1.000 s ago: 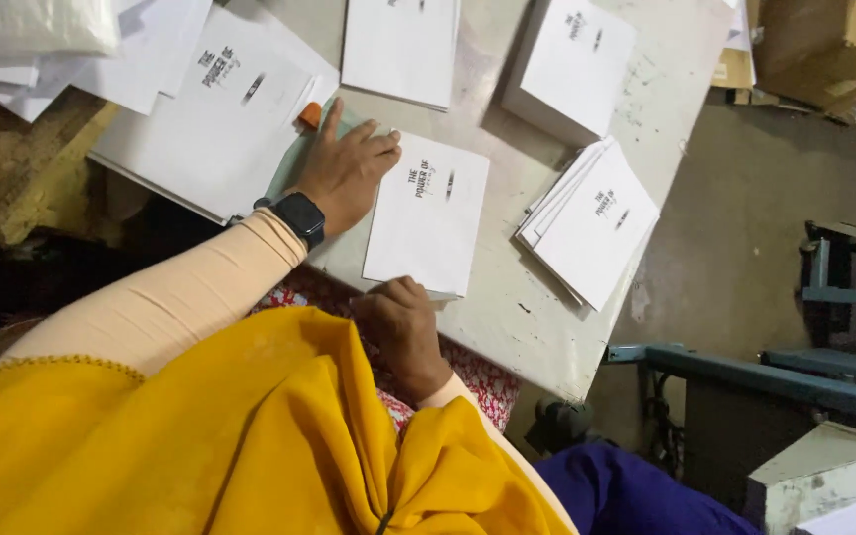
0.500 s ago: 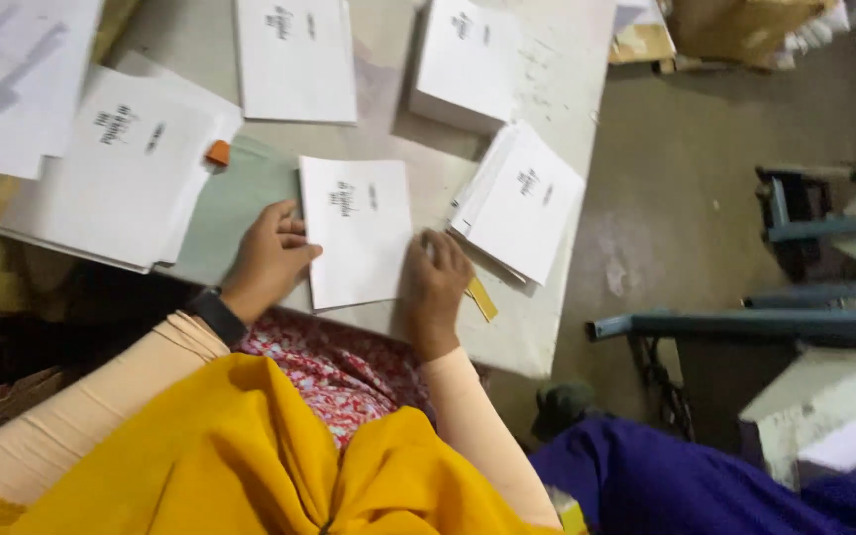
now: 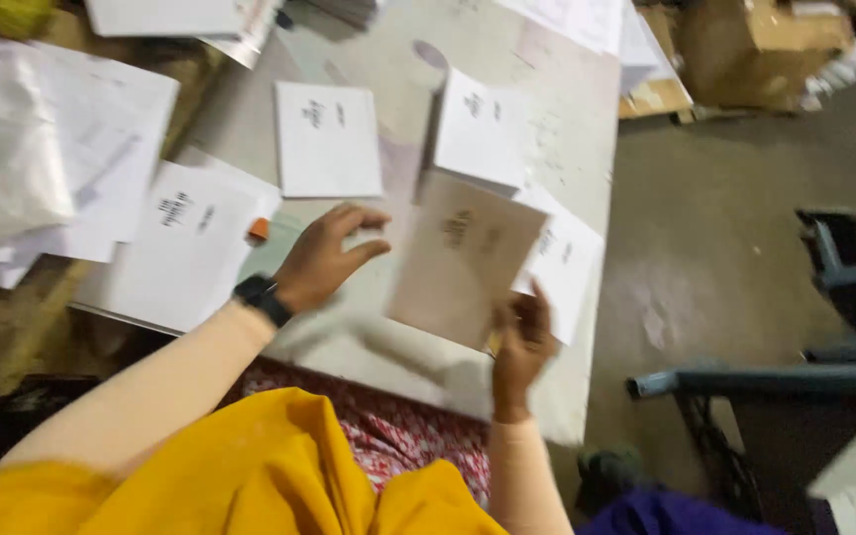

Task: Manually folding printed paper sheets into booklets and stacking them on a workbench in a print shop.

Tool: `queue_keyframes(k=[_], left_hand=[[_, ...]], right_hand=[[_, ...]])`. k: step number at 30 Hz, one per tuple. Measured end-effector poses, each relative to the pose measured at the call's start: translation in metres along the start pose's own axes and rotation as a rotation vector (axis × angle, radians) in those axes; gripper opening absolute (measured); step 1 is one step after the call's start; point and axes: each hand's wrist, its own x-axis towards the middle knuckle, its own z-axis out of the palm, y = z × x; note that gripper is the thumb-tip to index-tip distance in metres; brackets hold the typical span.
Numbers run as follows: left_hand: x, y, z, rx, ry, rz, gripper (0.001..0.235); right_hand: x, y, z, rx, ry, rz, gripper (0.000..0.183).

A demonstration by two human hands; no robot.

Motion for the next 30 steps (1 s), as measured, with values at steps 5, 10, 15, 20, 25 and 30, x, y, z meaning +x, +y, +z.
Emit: queue_keyframes(k=[5,10,15,20,25,30], left_hand=[[0.057,-0.081,-0.008,0.635,-0.102,-0.072,0.063],[0.075,-0.118,-0.008,0.651,-0.239,-0.222,0.065],[0.070,-0.107,-0.025,0.681,-0.207,-0.004,0.036],[0.073,-0.127,-0.025,0.657,-0.075,-0.020,0.023],[0.027,-0.058,-0.016,0.614,0.152,0.100,0.016],[-0.069,-0.007,0.039,0.792,0.039,0.357,0.013]], right_hand=[[0.041,-0.007,-0.044,-0.194,0.179,0.001,0.040],[0.046,0.009,-0.065,-0.586,0.215,0.041,0.041],[0.036,-0.001,-0.044,-0.733,0.168,-0.119,0.042],[0.033,-0.035,-0.011,-0.663,0.105,-0.219,0.033],[0.011,-0.054,0.029,-0.298,0.027,-0.140,0.016],[-0.003,-0.048,0.059,0.286,-0.490,0.581,0.076]])
